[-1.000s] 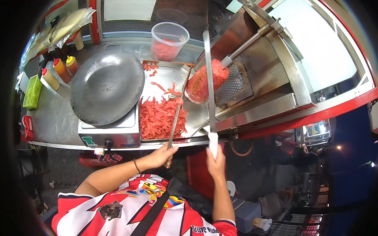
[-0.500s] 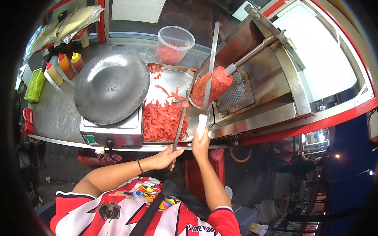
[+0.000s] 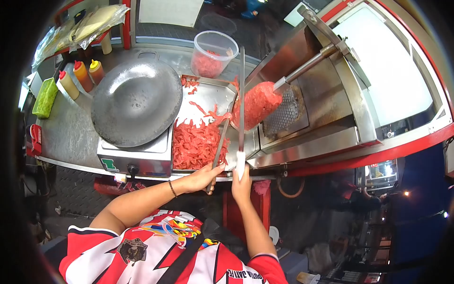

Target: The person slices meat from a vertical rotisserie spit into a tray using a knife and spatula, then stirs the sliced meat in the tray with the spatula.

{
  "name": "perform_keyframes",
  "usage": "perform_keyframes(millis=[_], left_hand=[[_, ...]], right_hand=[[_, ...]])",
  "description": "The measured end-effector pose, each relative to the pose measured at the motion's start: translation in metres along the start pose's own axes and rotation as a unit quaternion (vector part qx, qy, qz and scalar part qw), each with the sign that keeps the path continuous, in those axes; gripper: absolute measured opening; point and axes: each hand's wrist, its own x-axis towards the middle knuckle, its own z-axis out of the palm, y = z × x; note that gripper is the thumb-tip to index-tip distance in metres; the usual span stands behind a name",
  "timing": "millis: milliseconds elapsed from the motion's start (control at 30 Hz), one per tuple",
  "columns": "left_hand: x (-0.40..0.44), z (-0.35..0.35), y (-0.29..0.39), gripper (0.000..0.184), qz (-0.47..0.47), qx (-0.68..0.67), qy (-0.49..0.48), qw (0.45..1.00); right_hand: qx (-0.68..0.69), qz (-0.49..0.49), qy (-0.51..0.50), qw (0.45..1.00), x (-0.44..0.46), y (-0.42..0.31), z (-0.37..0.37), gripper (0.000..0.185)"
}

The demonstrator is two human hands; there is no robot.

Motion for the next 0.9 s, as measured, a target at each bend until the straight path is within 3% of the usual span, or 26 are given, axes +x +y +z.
perform_keyframes(millis=[67,200,333,367,467,533,600,667,733,833,900], left_hand=[[0.001,0.001,0.005,0.05,0.004,-0.007,0.004,1.0],[0.002,0.006,0.004,0.052,0.0,-0.007,0.02,1.0],[0.01,0.005,0.006,0.05,-0.017,-0.102,0.03,0.994],[0.007,0.007,0.01,0.051,-0.031,-0.156,0.041,0.986],[0.005,-0.001,0.017,0.049,-0.064,-0.253,0.0,0.965],[0.006,0.0,0.014,0.049,-0.06,-0.27,0.0,0.961],[0.005,-0.003,0.018,0.049,-0.067,-0.355,-0.043,0.932],[0.006,-0.016,0.015,0.05,-0.028,-0.443,-0.145,0.884],[0.009,-0.03,0.01,0.051,-0.03,-0.487,-0.184,0.853],[0.0,-0.045,0.012,0.051,-0.048,-0.502,-0.198,0.841],[-0.004,-0.051,0.012,0.051,-0.07,-0.512,-0.188,0.835]], right_hand=[[-0.01,-0.015,0.008,1.0,-0.043,0.02,-0.008,0.029],[-0.055,0.04,-0.028,0.997,-0.016,0.006,-0.017,0.024],[-0.058,0.059,-0.048,0.995,-0.016,-0.001,-0.03,0.024],[-0.071,0.023,-0.03,0.997,-0.038,0.016,-0.035,0.025],[-0.097,0.078,-0.074,0.989,-0.079,0.041,-0.059,0.027],[-0.116,0.086,-0.084,0.986,-0.054,0.022,-0.061,0.026],[-0.103,0.059,-0.079,0.99,-0.038,0.013,-0.059,0.025],[-0.108,0.055,-0.083,0.989,-0.035,0.004,-0.067,0.025],[-0.109,0.104,-0.118,0.982,-0.072,0.012,-0.099,0.027],[-0.136,0.092,-0.128,0.978,-0.126,0.043,-0.147,0.028],[-0.145,0.154,-0.167,0.963,-0.122,0.021,-0.165,0.029]])
